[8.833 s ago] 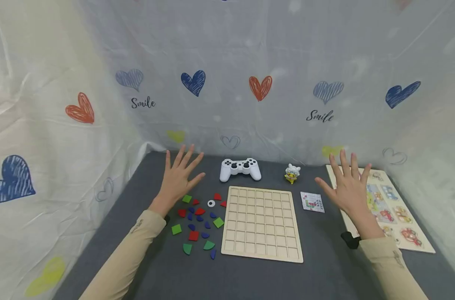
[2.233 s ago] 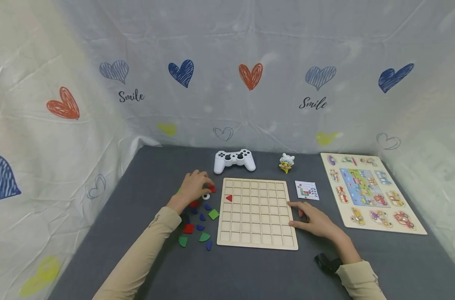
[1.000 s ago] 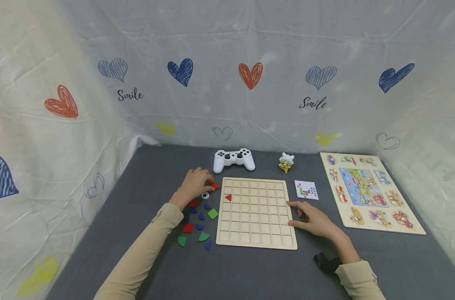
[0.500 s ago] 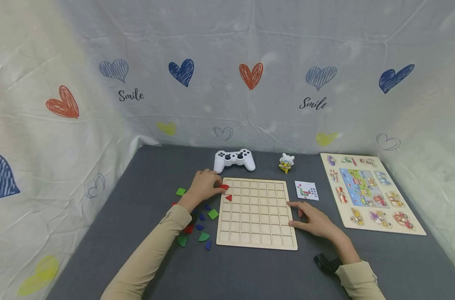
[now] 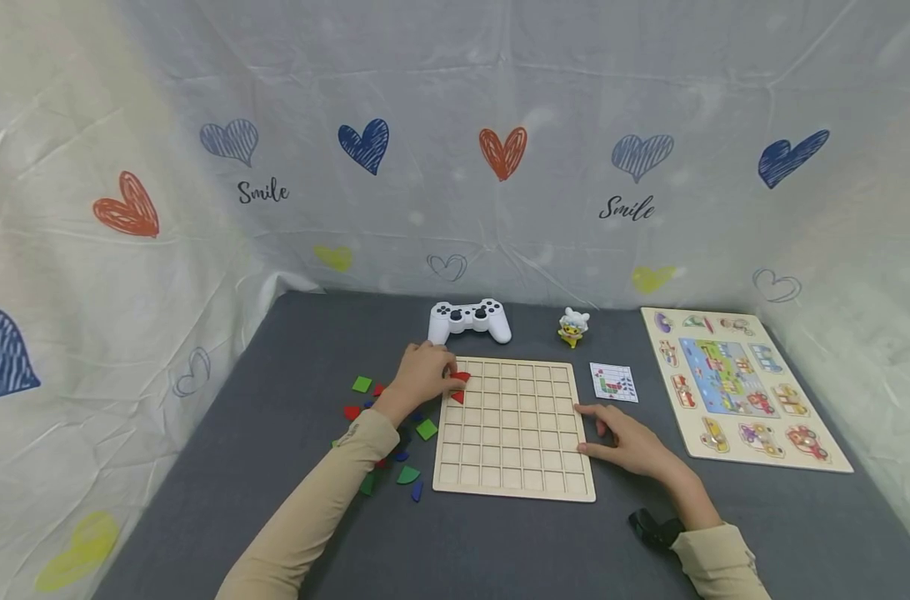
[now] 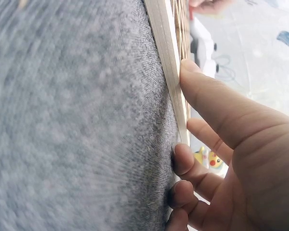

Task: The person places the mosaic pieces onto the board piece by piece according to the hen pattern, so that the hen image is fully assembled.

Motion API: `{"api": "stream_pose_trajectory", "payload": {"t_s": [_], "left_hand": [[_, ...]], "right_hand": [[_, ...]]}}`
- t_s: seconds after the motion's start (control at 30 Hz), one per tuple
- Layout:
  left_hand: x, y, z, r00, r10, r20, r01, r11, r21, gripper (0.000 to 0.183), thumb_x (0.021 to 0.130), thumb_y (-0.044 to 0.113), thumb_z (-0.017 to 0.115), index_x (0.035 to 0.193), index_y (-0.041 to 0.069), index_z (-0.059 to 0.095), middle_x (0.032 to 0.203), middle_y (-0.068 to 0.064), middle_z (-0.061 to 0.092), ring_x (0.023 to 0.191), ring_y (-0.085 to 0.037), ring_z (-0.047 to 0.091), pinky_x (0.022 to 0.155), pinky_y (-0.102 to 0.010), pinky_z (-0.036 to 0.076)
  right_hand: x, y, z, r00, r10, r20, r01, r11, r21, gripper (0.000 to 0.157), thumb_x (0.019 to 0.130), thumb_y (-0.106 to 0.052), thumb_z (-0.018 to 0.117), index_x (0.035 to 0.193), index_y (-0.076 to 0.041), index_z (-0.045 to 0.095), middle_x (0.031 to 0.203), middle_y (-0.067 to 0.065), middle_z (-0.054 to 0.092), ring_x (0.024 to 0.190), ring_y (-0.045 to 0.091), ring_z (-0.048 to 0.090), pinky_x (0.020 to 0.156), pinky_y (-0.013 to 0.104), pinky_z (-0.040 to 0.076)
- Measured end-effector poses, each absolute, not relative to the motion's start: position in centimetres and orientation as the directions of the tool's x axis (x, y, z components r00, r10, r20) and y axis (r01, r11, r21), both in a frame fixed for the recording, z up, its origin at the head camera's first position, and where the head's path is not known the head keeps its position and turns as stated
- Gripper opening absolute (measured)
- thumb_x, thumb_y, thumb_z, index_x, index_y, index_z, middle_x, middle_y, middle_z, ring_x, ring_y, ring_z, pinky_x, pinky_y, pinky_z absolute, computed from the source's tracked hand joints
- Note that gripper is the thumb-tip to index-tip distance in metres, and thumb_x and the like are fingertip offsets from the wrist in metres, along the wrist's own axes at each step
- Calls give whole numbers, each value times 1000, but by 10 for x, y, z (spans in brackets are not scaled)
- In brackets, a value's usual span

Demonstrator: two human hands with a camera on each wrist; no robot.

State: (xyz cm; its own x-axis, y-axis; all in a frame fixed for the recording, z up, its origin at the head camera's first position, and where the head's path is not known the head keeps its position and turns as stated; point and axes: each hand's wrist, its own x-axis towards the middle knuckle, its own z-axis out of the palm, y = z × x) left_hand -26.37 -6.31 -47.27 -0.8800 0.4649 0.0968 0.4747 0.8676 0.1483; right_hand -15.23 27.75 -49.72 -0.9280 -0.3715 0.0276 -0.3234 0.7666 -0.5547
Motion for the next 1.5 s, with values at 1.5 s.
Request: {"api": "stream_pose_trajectory", "payload": {"t_s": [1.5], "left_hand": [[-257,-58,-472,-863,500,76,500,822,273,18,79,40,71,88,24,73,82,6,61,78,-14,52,81,-44,40]], "right_hand": [[-153,279,-498,-923,-382,47,-341,755,-560,60,80,-38,70,131,-14,51,82,-2,43,61,1,30,54,20,29]]}}
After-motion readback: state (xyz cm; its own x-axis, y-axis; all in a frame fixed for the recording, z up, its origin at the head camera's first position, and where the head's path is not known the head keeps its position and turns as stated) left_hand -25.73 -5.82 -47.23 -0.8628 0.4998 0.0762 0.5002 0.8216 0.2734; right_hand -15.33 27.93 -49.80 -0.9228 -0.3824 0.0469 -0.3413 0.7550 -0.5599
